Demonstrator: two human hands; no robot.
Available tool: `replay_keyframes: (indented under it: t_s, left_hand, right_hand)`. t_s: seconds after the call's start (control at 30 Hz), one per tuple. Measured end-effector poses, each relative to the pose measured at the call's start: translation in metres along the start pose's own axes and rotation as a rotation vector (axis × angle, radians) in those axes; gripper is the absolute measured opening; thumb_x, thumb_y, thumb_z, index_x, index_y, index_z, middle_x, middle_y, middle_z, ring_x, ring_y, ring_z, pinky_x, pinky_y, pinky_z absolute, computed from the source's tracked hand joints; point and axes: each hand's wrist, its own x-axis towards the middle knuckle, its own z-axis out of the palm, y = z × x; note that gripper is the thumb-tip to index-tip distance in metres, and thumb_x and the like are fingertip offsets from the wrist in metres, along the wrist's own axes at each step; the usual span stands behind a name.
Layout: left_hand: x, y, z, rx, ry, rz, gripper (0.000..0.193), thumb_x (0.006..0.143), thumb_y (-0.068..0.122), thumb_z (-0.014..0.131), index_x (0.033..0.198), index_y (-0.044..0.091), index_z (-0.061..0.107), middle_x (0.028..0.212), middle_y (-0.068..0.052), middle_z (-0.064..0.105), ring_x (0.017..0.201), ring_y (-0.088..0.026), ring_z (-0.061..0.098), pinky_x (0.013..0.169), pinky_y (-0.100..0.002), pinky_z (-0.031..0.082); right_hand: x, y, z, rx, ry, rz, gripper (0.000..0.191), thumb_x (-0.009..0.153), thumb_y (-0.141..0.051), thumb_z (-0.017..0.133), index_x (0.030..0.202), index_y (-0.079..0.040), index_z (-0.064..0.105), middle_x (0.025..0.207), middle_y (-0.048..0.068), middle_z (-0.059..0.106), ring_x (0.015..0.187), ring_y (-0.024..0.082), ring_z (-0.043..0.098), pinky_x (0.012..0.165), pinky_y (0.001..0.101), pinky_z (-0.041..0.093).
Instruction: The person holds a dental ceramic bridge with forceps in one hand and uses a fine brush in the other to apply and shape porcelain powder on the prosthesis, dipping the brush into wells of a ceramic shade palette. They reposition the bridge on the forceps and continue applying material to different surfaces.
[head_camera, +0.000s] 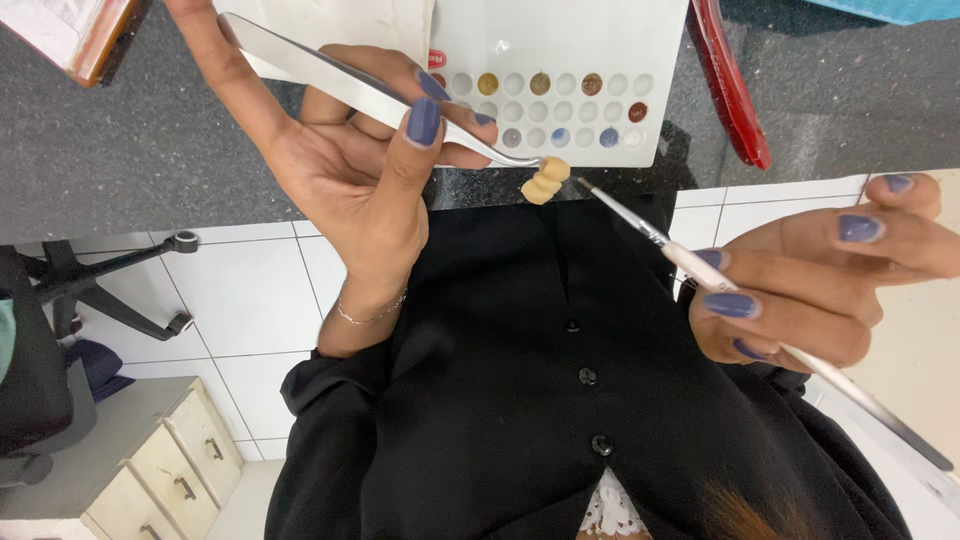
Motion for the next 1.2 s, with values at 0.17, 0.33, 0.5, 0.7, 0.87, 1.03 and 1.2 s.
replay_keyframes:
  t_s: [0.17,0.33,0.5,0.7,0.87,1.03,1.2]
  left_hand:
    - [0.000,-0.001,-0.001,0.023,-0.004,0.007,0.109,0.095,-0.006,0.068,0.145,0.014,-0.027,0.103,-0.022,0.073,0.071,-0.025,0.080,0.062,-0.037,0.070]
    - [0.000,0.002,0.000,0.035,0.005,-0.037,0.111,0.095,-0.003,0.069,0.143,0.015,-0.029,0.104,-0.018,0.074,0.075,-0.024,0.081,0.063,-0.034,0.070]
    - [0.000,0.011,0.005,-0.014,0.007,-0.121,0.113,0.094,-0.006,0.069,0.145,0.019,-0.029,0.101,-0.018,0.073,0.086,-0.026,0.081,0.069,-0.037,0.073]
    - [0.011,0.019,0.008,0.003,0.045,-0.185,0.115,0.093,-0.007,0.069,0.147,0.017,-0.029,0.108,-0.017,0.072,0.095,-0.022,0.080,0.073,-0.033,0.071]
    - [0.024,0.025,0.001,0.101,0.113,-0.075,0.116,0.089,-0.009,0.071,0.144,0.017,-0.028,0.112,-0.016,0.073,0.086,-0.020,0.081,0.065,-0.030,0.069]
    - [0.017,0.022,0.005,0.027,0.144,-0.084,0.117,0.091,-0.011,0.069,0.149,0.021,-0.027,0.106,-0.015,0.069,0.085,-0.019,0.077,0.071,-0.036,0.071]
    - [0.018,0.014,0.002,-0.033,0.173,-0.091,0.116,0.090,-0.013,0.069,0.149,0.020,-0.025,0.112,-0.018,0.070,0.097,-0.021,0.076,0.073,-0.036,0.071]
  right_hand:
    - [-0.002,0.006,-0.006,-0.003,-0.091,-0.091,0.025,0.106,-0.037,0.055,0.094,-0.017,0.063,0.070,-0.001,0.072,0.111,0.023,0.042,0.111,0.0502,0.029]
    - [0.010,0.003,0.001,-0.009,-0.031,-0.032,0.025,0.106,-0.038,0.055,0.091,-0.019,0.061,0.067,-0.004,0.069,0.111,0.020,0.045,0.110,0.0469,0.029]
    - [0.020,-0.007,0.010,-0.041,-0.059,0.105,0.028,0.107,-0.039,0.051,0.091,-0.020,0.063,0.066,-0.005,0.068,0.104,0.017,0.044,0.109,0.0429,0.030]
    - [-0.005,-0.012,0.029,-0.189,0.378,0.284,0.020,0.100,-0.038,0.060,0.096,-0.020,0.051,0.061,-0.001,0.055,0.093,0.016,0.052,0.095,0.0421,0.040]
    - [-0.014,0.007,0.039,-0.165,0.358,0.301,0.023,0.100,-0.036,0.062,0.096,-0.016,0.052,0.066,0.003,0.056,0.092,0.021,0.051,0.088,0.0420,0.043]
    - [-0.008,0.023,0.053,-0.186,0.339,0.285,0.023,0.100,-0.033,0.058,0.095,-0.011,0.051,0.076,0.011,0.059,0.090,0.024,0.053,0.078,0.0403,0.045]
    - [-0.014,0.027,0.058,-0.224,0.342,0.282,0.018,0.100,-0.024,0.055,0.093,-0.008,0.052,0.080,0.015,0.060,0.089,0.027,0.054,0.075,0.0434,0.047]
